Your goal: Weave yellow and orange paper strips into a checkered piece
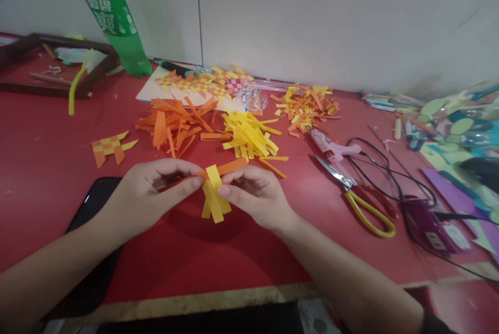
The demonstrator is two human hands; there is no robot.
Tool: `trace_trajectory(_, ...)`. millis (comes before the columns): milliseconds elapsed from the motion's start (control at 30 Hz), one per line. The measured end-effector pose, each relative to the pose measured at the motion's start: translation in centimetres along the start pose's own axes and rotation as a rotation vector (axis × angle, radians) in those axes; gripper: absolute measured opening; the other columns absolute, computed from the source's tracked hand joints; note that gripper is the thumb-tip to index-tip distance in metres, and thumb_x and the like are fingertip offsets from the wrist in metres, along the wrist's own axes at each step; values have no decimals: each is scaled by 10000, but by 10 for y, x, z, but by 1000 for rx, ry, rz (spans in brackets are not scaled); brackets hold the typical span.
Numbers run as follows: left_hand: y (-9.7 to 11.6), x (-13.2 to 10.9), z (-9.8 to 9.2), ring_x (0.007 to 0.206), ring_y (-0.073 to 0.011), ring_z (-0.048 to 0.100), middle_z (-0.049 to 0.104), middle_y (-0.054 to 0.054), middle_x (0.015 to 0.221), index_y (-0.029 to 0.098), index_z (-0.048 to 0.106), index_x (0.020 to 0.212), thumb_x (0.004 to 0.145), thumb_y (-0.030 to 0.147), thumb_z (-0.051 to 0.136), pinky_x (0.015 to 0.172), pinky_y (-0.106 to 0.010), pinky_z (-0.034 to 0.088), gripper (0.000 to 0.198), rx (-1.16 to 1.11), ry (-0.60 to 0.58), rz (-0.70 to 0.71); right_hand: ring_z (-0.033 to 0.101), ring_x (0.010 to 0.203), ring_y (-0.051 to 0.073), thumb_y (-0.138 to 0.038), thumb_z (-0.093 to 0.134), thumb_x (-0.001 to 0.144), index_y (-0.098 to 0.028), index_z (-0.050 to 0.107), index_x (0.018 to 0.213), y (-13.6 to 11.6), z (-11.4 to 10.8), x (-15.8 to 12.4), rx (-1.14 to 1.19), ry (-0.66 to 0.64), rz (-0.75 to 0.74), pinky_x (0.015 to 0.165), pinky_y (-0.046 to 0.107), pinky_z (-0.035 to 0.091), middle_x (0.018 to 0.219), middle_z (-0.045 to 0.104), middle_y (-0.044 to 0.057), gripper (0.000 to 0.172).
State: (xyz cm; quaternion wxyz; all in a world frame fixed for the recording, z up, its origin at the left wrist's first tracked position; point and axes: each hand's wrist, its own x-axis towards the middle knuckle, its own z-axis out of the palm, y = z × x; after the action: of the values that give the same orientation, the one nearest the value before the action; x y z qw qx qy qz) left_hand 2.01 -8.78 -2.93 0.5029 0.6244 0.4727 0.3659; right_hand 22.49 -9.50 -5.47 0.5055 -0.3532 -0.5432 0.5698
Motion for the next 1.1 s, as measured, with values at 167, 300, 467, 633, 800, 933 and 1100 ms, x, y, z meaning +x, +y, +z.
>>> trace_trajectory(167, 0, 0, 0, 803, -160, 705, 760, -8, 885, 213, 727, 894, 813, 336, 689, 728, -225, 579, 152, 4, 9, 8, 662, 642, 91, -261, 766, 775, -247, 740, 857, -2, 2, 0, -50, -30, -33, 593, 193, 561, 757, 727, -6, 88)
trace_trajectory(300, 0, 0, 0, 809, -157, 711, 765, -2, 898, 220, 728, 901, 815, 317, 688, 725, -214, 581, 135, 11, 13, 8, 623, 571, 82, -218, 729, 797, -215, 716, 784, -6, 4, 0, -230, 11, -87, 526, 184, 522, 684, 689, -14, 19)
trace_trajectory(467, 2, 1, 1, 805, -147, 718, 771, 9, 885, 222, 734, 884, 821, 282, 680, 723, -191, 581, 102, 9, 7, 18, 609, 574, 93, -195, 700, 814, -197, 701, 768, -10, 3, -2, -550, 17, -212, 524, 201, 493, 665, 678, -10, 47)
trace_trajectory(633, 2, 0, 1, 801, -140, 717, 770, 12, 884, 225, 738, 885, 822, 272, 682, 713, -175, 577, 96, 12, 8, 39, 614, 596, 93, -193, 652, 858, -194, 674, 769, -11, 1, -3, -678, -18, -300, 562, 211, 488, 685, 688, -8, 91)
trace_trajectory(800, 2, 0, 1, 793, -135, 716, 769, 13, 875, 224, 739, 885, 822, 263, 685, 715, -171, 576, 93, 0, 5, 43, 587, 558, 77, -182, 653, 854, -193, 659, 763, -12, 1, -2, -736, -23, -367, 547, 199, 466, 654, 673, -24, 92)
trace_trajectory(933, 2, 0, 2, 795, -133, 714, 768, 11, 872, 218, 738, 878, 816, 267, 692, 725, -170, 576, 92, -8, 6, 44, 595, 552, 75, -170, 658, 847, -191, 665, 772, -11, 0, -1, -746, -22, -398, 543, 191, 468, 661, 685, -23, 78)
trace_trajectory(1100, 3, -1, 2, 798, -141, 712, 763, 1, 869, 207, 730, 877, 824, 273, 684, 725, -186, 580, 96, -18, -5, 40, 621, 566, 92, -160, 655, 841, -202, 676, 790, -11, 0, -1, -746, -28, -400, 549, 204, 486, 688, 707, -16, 69)
